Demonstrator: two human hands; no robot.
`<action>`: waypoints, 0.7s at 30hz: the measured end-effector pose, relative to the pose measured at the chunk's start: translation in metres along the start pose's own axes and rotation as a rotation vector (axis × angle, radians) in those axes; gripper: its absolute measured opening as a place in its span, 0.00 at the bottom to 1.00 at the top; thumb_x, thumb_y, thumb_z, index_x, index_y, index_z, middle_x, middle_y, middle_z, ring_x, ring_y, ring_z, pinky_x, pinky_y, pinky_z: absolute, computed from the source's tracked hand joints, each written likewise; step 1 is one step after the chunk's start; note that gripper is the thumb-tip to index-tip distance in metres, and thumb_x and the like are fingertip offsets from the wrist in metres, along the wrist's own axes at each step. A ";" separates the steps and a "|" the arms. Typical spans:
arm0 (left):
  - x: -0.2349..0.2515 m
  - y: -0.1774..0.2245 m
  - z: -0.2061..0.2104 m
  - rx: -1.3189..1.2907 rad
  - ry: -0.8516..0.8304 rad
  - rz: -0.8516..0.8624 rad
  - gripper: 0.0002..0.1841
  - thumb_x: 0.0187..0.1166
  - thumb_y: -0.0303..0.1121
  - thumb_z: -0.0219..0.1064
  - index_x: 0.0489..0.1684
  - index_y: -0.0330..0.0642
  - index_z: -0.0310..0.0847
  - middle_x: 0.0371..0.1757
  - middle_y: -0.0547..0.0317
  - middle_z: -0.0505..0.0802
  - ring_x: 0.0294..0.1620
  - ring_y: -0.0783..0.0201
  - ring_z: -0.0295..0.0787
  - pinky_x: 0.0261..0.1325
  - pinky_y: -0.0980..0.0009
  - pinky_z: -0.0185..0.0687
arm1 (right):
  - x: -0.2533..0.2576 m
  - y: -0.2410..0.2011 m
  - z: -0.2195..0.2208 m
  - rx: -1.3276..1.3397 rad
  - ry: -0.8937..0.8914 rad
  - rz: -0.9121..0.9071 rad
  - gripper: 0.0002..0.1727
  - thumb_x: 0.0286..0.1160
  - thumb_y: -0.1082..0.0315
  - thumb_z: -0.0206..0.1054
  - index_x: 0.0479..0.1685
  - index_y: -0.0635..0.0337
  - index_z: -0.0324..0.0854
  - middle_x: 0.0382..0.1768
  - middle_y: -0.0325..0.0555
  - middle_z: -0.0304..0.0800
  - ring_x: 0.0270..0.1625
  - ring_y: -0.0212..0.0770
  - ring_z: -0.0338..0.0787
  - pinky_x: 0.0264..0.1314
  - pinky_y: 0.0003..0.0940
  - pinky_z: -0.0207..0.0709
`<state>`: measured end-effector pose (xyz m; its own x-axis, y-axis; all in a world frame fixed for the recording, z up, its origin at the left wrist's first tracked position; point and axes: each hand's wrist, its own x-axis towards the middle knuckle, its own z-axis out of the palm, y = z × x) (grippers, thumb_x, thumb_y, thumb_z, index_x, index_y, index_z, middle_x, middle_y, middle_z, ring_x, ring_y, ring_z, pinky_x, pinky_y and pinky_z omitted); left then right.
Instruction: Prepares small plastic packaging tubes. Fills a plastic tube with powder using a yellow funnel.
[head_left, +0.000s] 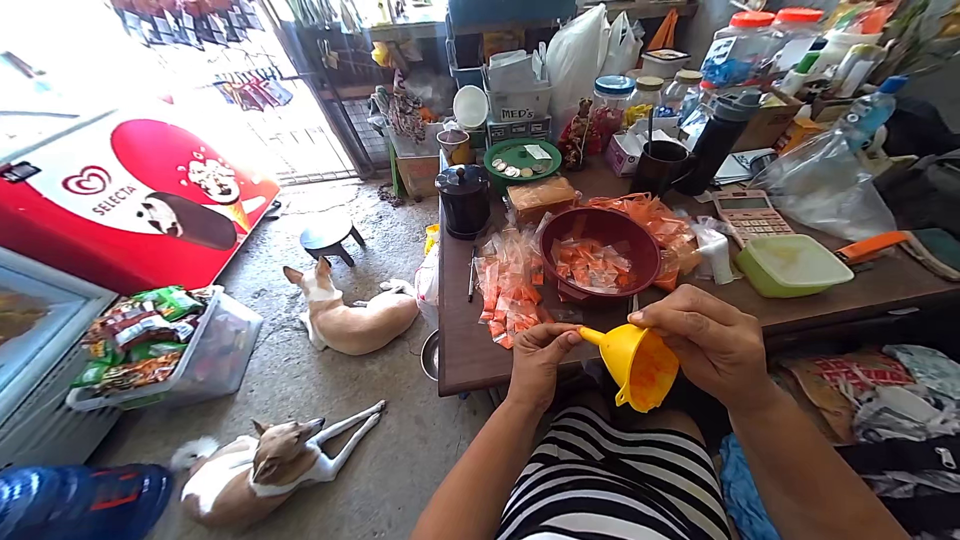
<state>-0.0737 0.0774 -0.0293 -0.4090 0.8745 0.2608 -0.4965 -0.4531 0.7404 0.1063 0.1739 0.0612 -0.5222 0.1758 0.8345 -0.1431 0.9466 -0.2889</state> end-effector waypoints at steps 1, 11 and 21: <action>0.000 -0.001 0.000 -0.018 0.002 -0.018 0.03 0.70 0.27 0.79 0.36 0.43 0.97 0.38 0.62 0.99 0.43 0.72 0.96 0.57 0.71 0.90 | 0.000 0.000 0.000 -0.002 0.001 -0.004 0.12 0.92 0.65 0.56 0.56 0.55 0.86 0.46 0.41 0.88 0.53 0.27 0.86 0.60 0.17 0.77; -0.001 0.001 0.002 -0.038 -0.025 -0.077 0.04 0.70 0.25 0.78 0.38 0.40 0.97 0.40 0.60 0.99 0.42 0.72 0.96 0.54 0.73 0.90 | 0.000 0.000 -0.003 -0.017 -0.013 -0.017 0.13 0.92 0.65 0.56 0.57 0.55 0.86 0.46 0.41 0.88 0.53 0.28 0.86 0.59 0.18 0.77; 0.004 0.004 -0.009 -0.022 -0.271 -0.010 0.13 0.73 0.29 0.77 0.54 0.43 0.94 0.49 0.62 0.98 0.50 0.72 0.96 0.60 0.72 0.90 | 0.002 0.002 -0.007 0.039 -0.056 0.028 0.14 0.93 0.64 0.55 0.57 0.56 0.87 0.46 0.42 0.90 0.54 0.27 0.87 0.61 0.18 0.78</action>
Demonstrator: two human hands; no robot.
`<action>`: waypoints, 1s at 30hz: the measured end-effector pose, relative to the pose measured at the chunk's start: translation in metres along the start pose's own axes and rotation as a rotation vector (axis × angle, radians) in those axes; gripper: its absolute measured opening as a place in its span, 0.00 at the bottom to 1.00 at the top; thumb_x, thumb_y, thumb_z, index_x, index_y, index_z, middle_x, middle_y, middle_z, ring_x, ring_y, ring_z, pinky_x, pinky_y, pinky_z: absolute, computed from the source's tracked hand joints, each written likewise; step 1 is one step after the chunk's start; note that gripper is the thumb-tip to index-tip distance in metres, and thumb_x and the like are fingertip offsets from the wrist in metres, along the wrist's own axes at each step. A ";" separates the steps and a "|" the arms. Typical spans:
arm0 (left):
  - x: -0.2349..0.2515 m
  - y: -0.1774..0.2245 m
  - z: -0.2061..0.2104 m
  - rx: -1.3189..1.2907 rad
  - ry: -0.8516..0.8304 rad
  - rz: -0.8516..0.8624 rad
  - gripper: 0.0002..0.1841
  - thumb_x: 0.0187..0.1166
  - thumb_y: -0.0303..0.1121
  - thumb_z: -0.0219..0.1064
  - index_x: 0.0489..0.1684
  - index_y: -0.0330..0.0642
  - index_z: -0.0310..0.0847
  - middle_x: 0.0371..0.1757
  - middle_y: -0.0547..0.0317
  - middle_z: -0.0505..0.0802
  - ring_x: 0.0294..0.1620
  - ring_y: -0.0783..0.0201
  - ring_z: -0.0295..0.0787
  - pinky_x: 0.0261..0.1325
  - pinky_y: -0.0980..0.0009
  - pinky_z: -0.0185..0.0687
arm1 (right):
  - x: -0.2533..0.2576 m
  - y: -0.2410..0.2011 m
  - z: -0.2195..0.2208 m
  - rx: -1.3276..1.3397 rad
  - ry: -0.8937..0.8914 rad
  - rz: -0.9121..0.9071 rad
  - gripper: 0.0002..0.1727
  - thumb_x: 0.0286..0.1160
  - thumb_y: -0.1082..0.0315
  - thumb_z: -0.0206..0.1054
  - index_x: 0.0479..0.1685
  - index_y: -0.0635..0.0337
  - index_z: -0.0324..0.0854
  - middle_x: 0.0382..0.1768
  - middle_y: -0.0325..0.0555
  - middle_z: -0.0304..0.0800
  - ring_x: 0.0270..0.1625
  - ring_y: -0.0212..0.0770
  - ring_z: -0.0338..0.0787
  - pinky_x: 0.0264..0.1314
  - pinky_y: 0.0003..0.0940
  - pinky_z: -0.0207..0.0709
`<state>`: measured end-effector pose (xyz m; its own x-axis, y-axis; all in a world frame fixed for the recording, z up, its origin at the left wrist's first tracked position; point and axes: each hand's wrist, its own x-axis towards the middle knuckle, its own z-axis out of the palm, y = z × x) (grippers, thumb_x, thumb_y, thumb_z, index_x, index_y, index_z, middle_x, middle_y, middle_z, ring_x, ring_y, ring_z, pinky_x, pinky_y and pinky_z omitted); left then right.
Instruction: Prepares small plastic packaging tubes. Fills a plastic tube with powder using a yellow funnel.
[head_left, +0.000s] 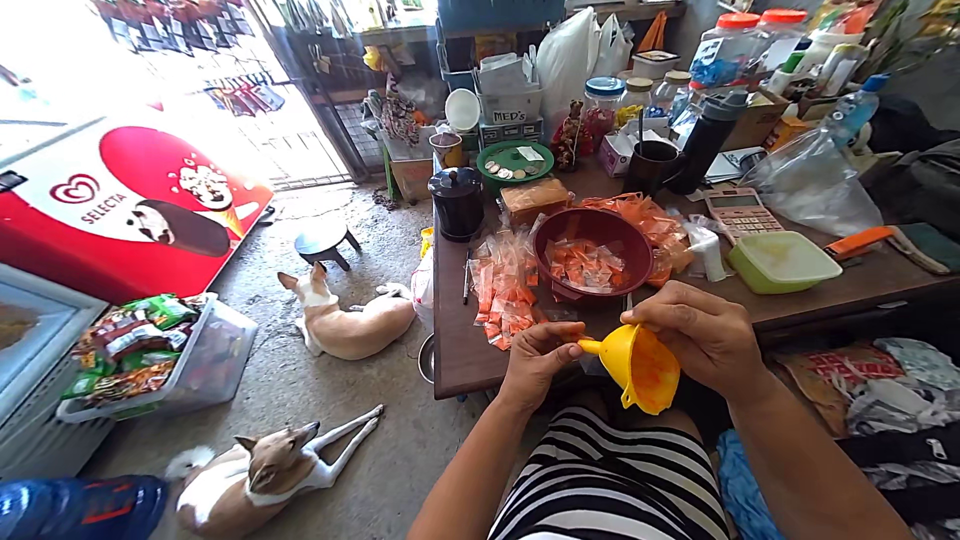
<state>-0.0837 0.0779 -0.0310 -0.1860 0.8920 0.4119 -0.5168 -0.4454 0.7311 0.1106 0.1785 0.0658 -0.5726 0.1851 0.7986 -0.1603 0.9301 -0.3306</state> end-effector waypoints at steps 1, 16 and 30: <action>0.001 0.000 -0.002 0.029 -0.042 0.019 0.14 0.73 0.29 0.76 0.57 0.44 0.93 0.50 0.63 0.98 0.51 0.72 0.95 0.60 0.72 0.90 | 0.001 0.000 -0.001 0.004 -0.015 0.007 0.14 0.93 0.64 0.55 0.57 0.56 0.87 0.46 0.42 0.90 0.54 0.27 0.87 0.62 0.17 0.78; 0.001 0.005 -0.014 0.710 -0.123 0.332 0.19 0.76 0.32 0.76 0.65 0.38 0.87 0.50 0.56 0.96 0.51 0.69 0.94 0.61 0.70 0.90 | 0.010 -0.006 0.002 -0.176 -0.075 0.441 0.14 0.85 0.66 0.61 0.52 0.60 0.92 0.43 0.40 0.94 0.44 0.22 0.90 0.50 0.15 0.82; -0.002 0.002 -0.001 0.934 -0.030 0.358 0.37 0.72 0.31 0.79 0.83 0.35 0.68 0.43 0.58 0.98 0.50 0.66 0.94 0.65 0.67 0.86 | 0.006 0.002 0.002 -0.139 -0.104 0.448 0.13 0.84 0.68 0.62 0.52 0.61 0.92 0.44 0.41 0.94 0.45 0.23 0.90 0.52 0.15 0.82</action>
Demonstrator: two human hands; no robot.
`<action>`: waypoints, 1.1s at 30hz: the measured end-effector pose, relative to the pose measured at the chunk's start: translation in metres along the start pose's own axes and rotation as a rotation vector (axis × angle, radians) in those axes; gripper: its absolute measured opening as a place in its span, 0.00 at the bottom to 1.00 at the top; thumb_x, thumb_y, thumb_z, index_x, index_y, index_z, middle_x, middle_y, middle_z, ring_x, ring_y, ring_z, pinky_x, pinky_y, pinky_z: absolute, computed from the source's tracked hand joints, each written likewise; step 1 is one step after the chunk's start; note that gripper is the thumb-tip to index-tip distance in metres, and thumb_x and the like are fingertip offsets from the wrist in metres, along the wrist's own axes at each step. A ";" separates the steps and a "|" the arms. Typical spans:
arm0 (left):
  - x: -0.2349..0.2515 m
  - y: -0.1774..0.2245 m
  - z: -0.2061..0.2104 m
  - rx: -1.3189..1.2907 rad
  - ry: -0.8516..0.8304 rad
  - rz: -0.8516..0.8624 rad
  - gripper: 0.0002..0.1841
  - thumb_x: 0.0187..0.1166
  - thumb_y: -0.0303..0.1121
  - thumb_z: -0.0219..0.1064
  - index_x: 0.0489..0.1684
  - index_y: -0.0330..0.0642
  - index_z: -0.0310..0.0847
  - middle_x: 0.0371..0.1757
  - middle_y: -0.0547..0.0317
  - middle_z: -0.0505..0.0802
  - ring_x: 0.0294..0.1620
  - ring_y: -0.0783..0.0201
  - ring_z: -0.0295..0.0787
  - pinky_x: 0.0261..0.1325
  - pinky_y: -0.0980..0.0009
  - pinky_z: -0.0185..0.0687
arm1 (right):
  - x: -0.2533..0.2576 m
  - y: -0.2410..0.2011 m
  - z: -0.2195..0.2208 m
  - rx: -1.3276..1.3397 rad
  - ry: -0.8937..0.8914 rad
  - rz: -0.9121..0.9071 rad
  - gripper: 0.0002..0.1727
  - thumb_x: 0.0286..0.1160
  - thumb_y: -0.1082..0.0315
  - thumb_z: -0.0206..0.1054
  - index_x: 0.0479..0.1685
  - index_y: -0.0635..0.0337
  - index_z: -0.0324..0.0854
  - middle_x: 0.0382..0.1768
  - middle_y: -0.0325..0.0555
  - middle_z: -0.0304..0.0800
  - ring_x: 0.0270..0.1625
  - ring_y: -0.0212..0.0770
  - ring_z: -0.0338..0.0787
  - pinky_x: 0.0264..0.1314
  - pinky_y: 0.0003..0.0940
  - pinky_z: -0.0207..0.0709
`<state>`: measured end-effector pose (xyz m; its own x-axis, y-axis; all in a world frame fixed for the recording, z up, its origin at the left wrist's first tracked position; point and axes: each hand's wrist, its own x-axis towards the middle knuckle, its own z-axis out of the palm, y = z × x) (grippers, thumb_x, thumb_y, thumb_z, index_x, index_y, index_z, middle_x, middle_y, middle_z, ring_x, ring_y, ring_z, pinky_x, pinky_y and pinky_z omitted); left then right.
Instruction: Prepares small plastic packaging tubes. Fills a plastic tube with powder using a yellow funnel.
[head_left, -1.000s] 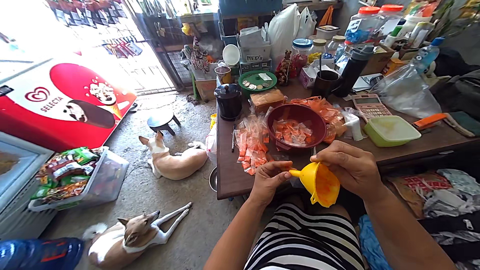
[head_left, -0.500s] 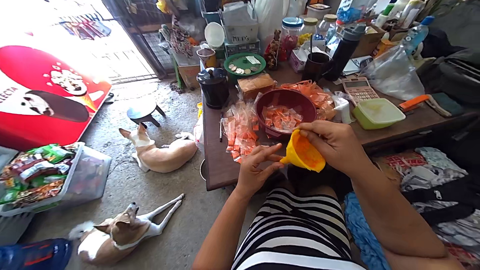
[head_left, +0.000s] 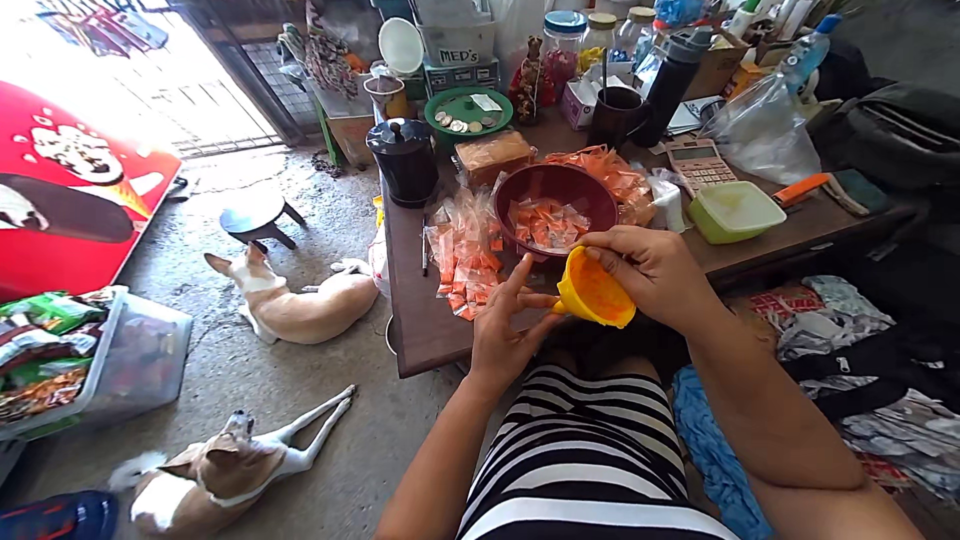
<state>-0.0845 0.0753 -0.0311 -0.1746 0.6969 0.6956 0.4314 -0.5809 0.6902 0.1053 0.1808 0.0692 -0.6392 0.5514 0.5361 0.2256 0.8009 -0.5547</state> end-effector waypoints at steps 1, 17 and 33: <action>0.000 0.000 0.001 -0.020 0.006 -0.018 0.39 0.72 0.31 0.79 0.85 0.36 0.66 0.43 0.59 0.97 0.50 0.66 0.94 0.65 0.67 0.86 | 0.000 -0.001 0.000 -0.012 0.003 -0.002 0.13 0.84 0.68 0.62 0.52 0.61 0.92 0.44 0.42 0.94 0.45 0.24 0.90 0.52 0.16 0.83; -0.002 0.002 0.014 0.108 0.070 0.092 0.30 0.74 0.31 0.77 0.76 0.38 0.74 0.48 0.63 0.98 0.57 0.69 0.93 0.89 0.51 0.59 | -0.013 -0.004 -0.004 -0.044 0.100 0.089 0.13 0.84 0.68 0.62 0.53 0.62 0.92 0.45 0.43 0.94 0.46 0.23 0.90 0.53 0.15 0.82; 0.003 0.011 0.016 0.091 0.055 0.042 0.41 0.69 0.34 0.81 0.84 0.37 0.66 0.51 0.63 0.97 0.60 0.71 0.91 0.86 0.56 0.63 | -0.025 -0.006 0.006 -0.143 0.163 -0.018 0.14 0.85 0.68 0.61 0.53 0.63 0.92 0.43 0.45 0.94 0.45 0.28 0.91 0.52 0.19 0.83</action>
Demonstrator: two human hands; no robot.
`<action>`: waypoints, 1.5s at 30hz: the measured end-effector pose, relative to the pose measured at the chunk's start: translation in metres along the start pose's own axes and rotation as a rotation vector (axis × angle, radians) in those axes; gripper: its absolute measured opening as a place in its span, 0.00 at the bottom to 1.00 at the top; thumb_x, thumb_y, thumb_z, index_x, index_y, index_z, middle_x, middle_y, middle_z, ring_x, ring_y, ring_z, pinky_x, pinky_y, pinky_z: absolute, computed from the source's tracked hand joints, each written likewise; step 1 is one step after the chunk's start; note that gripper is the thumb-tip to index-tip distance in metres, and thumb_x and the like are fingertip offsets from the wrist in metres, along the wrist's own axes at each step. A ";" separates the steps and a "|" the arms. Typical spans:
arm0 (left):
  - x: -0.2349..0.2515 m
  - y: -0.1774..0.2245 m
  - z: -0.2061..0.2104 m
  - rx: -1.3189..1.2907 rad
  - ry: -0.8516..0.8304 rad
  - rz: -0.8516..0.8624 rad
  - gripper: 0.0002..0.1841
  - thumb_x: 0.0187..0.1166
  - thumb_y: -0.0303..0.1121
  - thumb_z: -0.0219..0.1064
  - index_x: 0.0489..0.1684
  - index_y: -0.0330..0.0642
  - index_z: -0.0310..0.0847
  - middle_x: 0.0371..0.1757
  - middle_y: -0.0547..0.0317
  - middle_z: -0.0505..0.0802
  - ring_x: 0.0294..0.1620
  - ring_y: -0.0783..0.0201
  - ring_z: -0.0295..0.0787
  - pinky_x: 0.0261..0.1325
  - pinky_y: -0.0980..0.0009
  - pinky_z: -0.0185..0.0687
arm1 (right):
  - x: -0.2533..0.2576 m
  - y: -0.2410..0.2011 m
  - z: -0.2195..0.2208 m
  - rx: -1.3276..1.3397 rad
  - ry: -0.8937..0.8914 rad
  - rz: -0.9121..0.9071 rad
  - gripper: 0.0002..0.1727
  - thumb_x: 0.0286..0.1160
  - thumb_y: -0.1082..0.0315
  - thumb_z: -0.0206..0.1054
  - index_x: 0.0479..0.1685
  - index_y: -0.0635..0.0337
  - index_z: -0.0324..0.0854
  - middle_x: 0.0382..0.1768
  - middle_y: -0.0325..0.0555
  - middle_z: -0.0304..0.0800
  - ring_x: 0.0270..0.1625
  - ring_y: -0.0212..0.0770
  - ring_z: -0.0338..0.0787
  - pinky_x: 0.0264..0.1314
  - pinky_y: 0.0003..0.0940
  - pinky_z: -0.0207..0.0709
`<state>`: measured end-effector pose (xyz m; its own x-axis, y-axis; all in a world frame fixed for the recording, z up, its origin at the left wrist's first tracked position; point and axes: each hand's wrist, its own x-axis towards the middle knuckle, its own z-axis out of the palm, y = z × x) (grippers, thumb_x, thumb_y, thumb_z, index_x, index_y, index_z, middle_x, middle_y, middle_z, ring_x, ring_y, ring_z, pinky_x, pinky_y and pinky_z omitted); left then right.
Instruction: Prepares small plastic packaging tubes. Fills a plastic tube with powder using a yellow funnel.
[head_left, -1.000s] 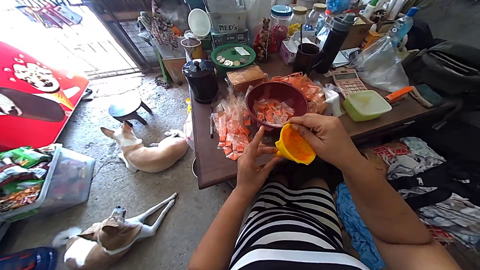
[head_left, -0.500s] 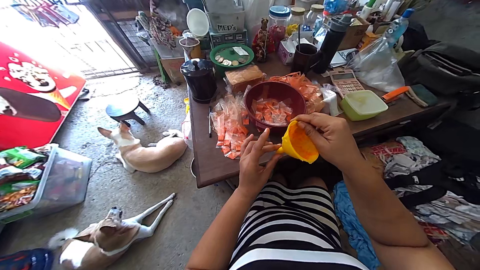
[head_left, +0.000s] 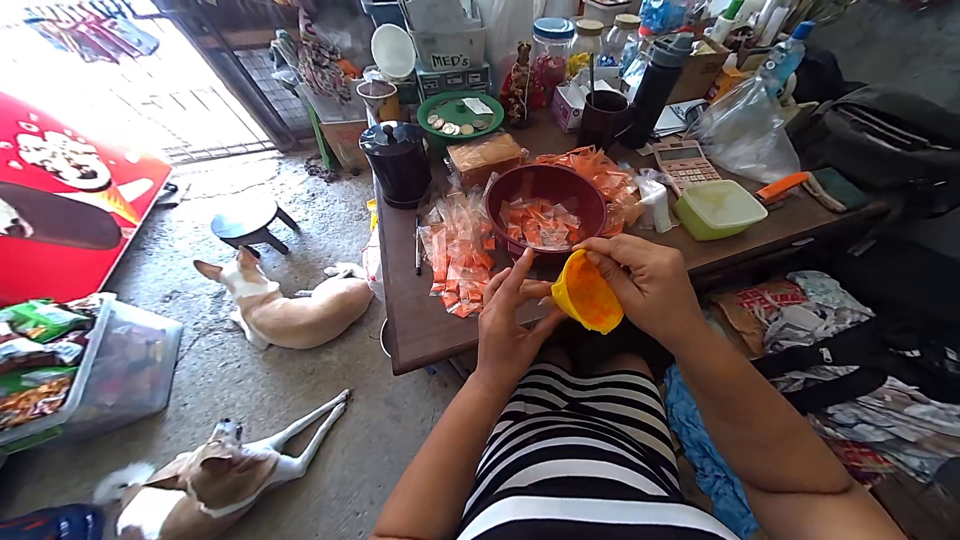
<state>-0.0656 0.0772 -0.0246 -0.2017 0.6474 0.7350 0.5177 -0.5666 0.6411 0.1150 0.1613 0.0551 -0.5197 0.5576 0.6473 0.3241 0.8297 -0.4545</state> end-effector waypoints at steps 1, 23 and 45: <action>0.004 0.000 -0.003 -0.002 -0.054 -0.005 0.43 0.68 0.37 0.82 0.86 0.38 0.63 0.56 0.62 0.96 0.64 0.70 0.89 0.88 0.52 0.59 | 0.001 0.003 -0.003 0.018 0.000 0.025 0.14 0.85 0.68 0.61 0.53 0.63 0.92 0.43 0.44 0.94 0.44 0.26 0.90 0.51 0.18 0.83; 0.003 -0.058 -0.005 -0.119 0.171 -0.194 0.07 0.74 0.32 0.75 0.41 0.39 0.92 0.46 0.64 0.95 0.53 0.73 0.90 0.62 0.72 0.86 | 0.024 0.109 -0.031 -0.020 0.030 0.554 0.16 0.87 0.60 0.63 0.61 0.59 0.88 0.51 0.51 0.91 0.35 0.38 0.86 0.41 0.40 0.82; -0.010 -0.083 0.008 -0.173 0.246 -0.221 0.08 0.76 0.31 0.74 0.47 0.40 0.88 0.47 0.69 0.95 0.52 0.74 0.92 0.59 0.73 0.88 | 0.015 0.167 -0.001 -0.201 0.065 0.323 0.12 0.80 0.74 0.64 0.52 0.64 0.92 0.46 0.58 0.91 0.45 0.50 0.92 0.53 0.45 0.86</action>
<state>-0.0998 0.1223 -0.0872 -0.4973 0.6341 0.5922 0.2950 -0.5183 0.8027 0.1619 0.3082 -0.0099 -0.3164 0.7866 0.5303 0.6152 0.5956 -0.5165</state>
